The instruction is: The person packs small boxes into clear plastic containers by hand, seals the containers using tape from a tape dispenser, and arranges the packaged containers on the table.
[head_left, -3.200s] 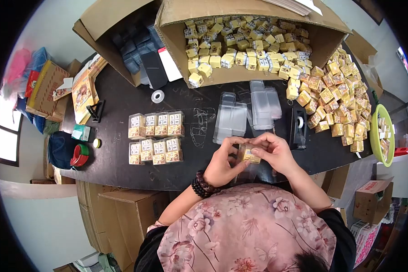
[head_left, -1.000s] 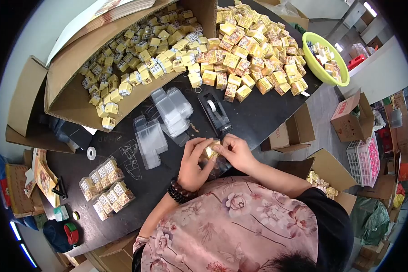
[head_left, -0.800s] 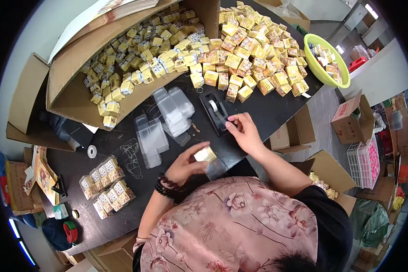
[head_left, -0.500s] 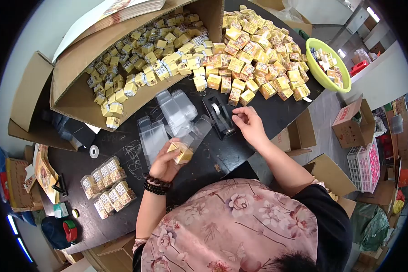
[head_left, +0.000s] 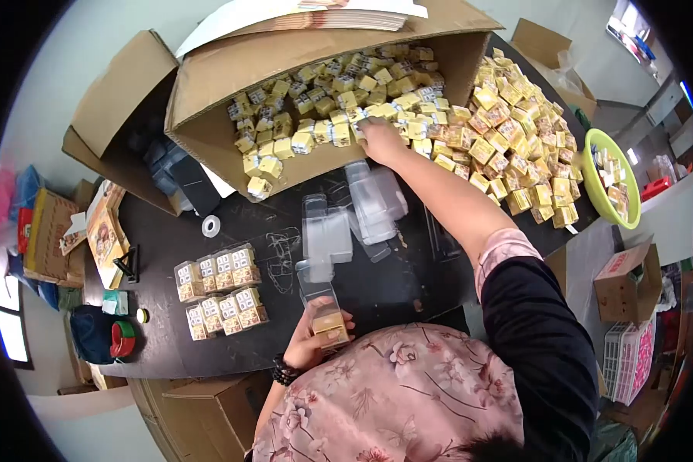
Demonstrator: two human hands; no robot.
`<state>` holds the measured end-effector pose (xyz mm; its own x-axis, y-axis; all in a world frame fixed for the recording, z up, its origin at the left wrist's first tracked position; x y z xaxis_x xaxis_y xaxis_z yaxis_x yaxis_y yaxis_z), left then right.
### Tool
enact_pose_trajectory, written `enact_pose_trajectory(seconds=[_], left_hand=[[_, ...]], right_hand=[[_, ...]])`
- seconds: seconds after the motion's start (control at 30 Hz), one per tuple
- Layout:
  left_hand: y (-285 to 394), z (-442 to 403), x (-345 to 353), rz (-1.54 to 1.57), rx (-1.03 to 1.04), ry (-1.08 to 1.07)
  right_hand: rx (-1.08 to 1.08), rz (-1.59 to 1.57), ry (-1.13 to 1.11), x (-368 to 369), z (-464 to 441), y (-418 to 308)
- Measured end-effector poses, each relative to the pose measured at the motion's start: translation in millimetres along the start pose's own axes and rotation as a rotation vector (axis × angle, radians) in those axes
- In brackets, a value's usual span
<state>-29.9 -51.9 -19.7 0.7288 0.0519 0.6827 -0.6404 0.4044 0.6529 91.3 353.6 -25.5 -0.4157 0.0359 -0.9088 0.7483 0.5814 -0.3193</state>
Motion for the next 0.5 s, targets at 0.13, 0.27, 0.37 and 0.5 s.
enact_pose_trajectory(seconds=[0.13,0.27,0.37,0.5], left_hand=[[5,16,-17,-0.210,0.056,0.057],[17,17,-25,-0.316,0.118,0.118],[35,6,-24,-0.419,0.215,0.205],[53,-16,-24,-0.541,0.310,0.262]], right_hand=[[0.031,0.251,-0.188,14,-27,-6],[-0.083,0.416,-0.229,21,-36,-1],[-0.145,0.121,-0.077,-15,-15,-14],[-0.175,-0.667,-0.278,-67,58,-61]])
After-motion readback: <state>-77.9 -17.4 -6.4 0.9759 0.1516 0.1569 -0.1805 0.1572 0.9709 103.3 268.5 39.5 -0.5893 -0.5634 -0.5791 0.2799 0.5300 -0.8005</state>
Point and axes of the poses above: each hand's wrist, its own z-axis away from the middle knuckle, its own x-axis out of the palm, y = z × x, the point moved 3 cm from there along -z, towards the middle knuckle
